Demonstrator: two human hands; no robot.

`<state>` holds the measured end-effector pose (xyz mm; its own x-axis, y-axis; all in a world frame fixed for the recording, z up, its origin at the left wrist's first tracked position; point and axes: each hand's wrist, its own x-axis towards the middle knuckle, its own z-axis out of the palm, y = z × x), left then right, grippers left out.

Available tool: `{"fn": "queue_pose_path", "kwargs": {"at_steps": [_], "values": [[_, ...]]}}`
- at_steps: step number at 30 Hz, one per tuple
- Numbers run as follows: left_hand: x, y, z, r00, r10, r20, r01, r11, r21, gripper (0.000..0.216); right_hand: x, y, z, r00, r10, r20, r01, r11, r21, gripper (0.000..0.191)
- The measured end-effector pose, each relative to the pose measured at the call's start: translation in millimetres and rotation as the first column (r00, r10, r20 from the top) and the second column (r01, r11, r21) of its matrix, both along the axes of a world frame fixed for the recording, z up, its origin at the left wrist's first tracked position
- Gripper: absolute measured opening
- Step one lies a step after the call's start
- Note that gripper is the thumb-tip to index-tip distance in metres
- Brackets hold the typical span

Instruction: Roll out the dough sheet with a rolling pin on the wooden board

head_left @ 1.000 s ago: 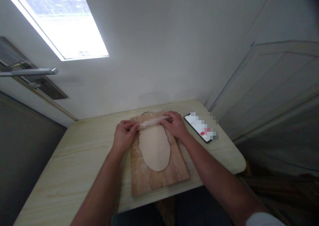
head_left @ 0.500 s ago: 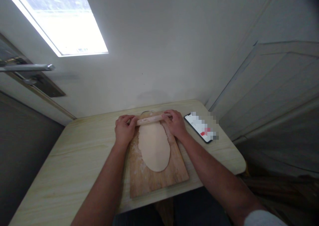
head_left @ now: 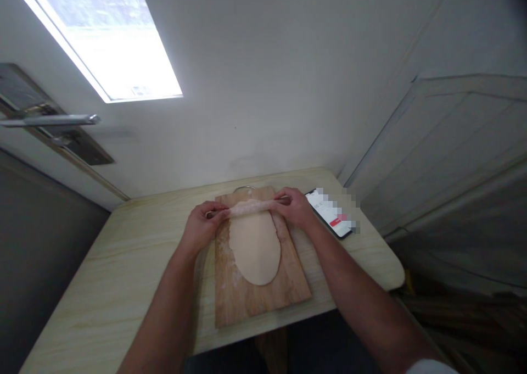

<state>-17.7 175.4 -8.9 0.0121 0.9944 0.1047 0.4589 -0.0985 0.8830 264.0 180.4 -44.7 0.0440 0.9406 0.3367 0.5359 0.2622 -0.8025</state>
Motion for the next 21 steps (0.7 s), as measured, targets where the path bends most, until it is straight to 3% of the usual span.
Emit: {"fn": "queue_pose_path", "kwargs": {"at_steps": [5, 10, 21], "values": [[2.4, 10.5, -8.8, 0.995, 0.097, -0.039, -0.093, 0.991, 0.094, 0.029, -4.5, 8.0, -3.8, 0.998, -0.047, 0.038, 0.044, 0.997, 0.068, 0.022], [4.8, 24.5, -14.3, 0.99, 0.117, -0.082, -0.104, 0.983, 0.153, 0.027, -11.7, 13.3, -6.4, 0.99, -0.11, 0.084, 0.101, 0.99, 0.101, 0.016], [12.7, 44.7, -23.2, 0.946, 0.262, -0.192, -0.222, 0.953, 0.205, 0.029, -19.7, 16.1, -6.0, 0.958, -0.223, 0.181, 0.209, 0.973, 0.094, 0.029]]}}
